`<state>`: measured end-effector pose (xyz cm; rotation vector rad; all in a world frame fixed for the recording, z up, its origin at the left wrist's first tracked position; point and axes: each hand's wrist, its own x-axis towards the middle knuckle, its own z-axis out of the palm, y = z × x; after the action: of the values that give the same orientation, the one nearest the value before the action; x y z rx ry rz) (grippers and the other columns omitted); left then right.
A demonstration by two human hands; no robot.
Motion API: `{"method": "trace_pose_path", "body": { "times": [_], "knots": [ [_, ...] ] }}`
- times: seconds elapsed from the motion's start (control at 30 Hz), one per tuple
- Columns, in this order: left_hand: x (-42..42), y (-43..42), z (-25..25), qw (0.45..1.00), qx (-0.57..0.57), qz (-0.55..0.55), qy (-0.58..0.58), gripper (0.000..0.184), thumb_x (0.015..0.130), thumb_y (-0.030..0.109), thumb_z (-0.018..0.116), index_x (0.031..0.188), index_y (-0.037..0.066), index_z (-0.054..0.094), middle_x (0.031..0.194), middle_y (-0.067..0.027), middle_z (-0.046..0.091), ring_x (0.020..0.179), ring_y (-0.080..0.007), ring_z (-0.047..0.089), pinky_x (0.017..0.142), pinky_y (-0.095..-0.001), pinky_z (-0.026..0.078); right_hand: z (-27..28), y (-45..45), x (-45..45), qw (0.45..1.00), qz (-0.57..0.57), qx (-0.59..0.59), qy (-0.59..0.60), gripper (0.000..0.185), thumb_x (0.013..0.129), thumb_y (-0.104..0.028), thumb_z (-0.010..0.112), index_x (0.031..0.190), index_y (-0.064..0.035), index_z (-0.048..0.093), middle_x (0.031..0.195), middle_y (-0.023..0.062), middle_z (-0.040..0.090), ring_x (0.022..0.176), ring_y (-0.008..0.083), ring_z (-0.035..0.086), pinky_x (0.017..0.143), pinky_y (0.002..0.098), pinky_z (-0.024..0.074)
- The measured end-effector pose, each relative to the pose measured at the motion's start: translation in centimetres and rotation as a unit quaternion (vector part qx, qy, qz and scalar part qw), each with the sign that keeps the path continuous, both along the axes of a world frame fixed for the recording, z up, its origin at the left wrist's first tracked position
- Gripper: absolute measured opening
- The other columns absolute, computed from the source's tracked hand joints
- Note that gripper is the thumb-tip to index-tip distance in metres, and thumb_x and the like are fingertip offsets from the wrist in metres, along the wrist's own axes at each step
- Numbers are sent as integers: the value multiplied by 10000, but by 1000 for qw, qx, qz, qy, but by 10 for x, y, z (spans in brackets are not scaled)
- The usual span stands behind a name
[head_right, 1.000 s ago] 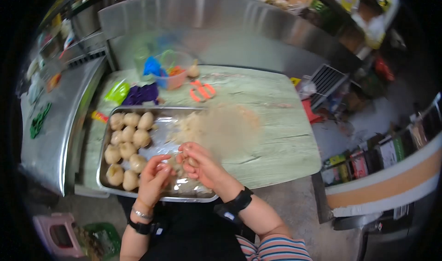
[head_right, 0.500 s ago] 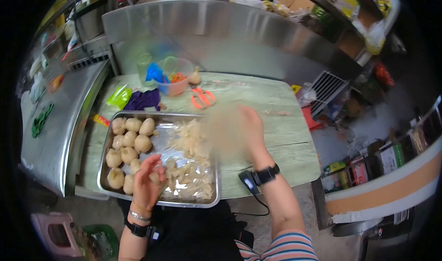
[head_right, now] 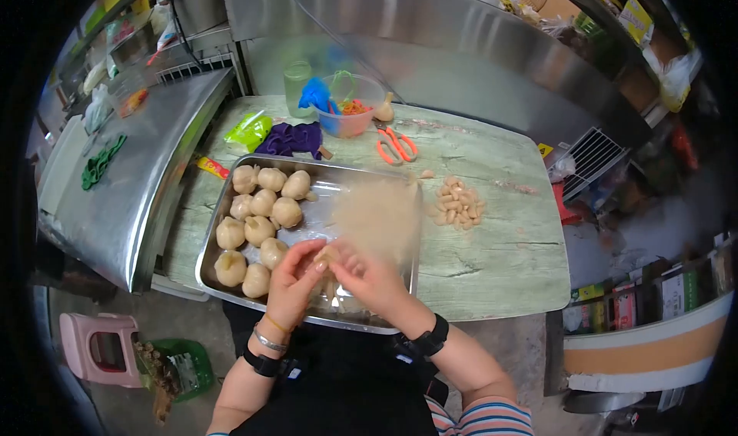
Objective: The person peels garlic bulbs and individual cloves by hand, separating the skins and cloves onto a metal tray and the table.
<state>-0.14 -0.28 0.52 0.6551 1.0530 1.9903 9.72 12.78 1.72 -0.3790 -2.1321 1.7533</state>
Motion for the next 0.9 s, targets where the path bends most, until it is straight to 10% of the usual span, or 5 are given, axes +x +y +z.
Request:
{"method": "trace_pose_path", "body": {
  "times": [0.23,0.5,0.63,0.7,0.9],
  "knots": [
    [-1,-2,-4,967,-117,83,211,193,849,32,630,1032,-28,628,1036,-70,584,898,-114,587,783,-224,493,-4,2,13,998,36,-32,37,317,867,-19,586,1172,-7,500,923,68,613,729,98,599,671,233,498],
    [2,0,0,997,-68,35,-18,195,857,8,614,1050,-13,598,969,-53,624,818,-93,596,738,-218,505,-10,24,14,893,61,-446,29,263,911,-115,530,1158,-34,492,856,64,573,671,115,574,592,229,490],
    [3,1,-9,994,-59,70,54,209,839,-18,627,1043,-15,582,973,-56,623,838,-93,600,742,-220,507,2,19,15,895,32,-443,41,251,887,-91,560,1123,-45,489,875,48,557,722,103,566,574,215,474],
    [3,2,-12,982,-74,87,149,230,821,-35,641,1039,-17,569,969,-59,625,855,-99,608,762,-223,509,1,11,13,969,52,-241,25,215,857,-70,616,1043,-47,510,956,54,561,806,88,566,551,207,461],
    [-3,-2,-6,995,-96,-29,26,208,808,-34,654,1003,-21,583,931,-65,638,854,-110,618,765,-227,515,-3,15,14,960,69,-262,-69,204,813,-69,694,953,-41,547,900,50,633,697,58,584,508,169,437]
  ]
}}
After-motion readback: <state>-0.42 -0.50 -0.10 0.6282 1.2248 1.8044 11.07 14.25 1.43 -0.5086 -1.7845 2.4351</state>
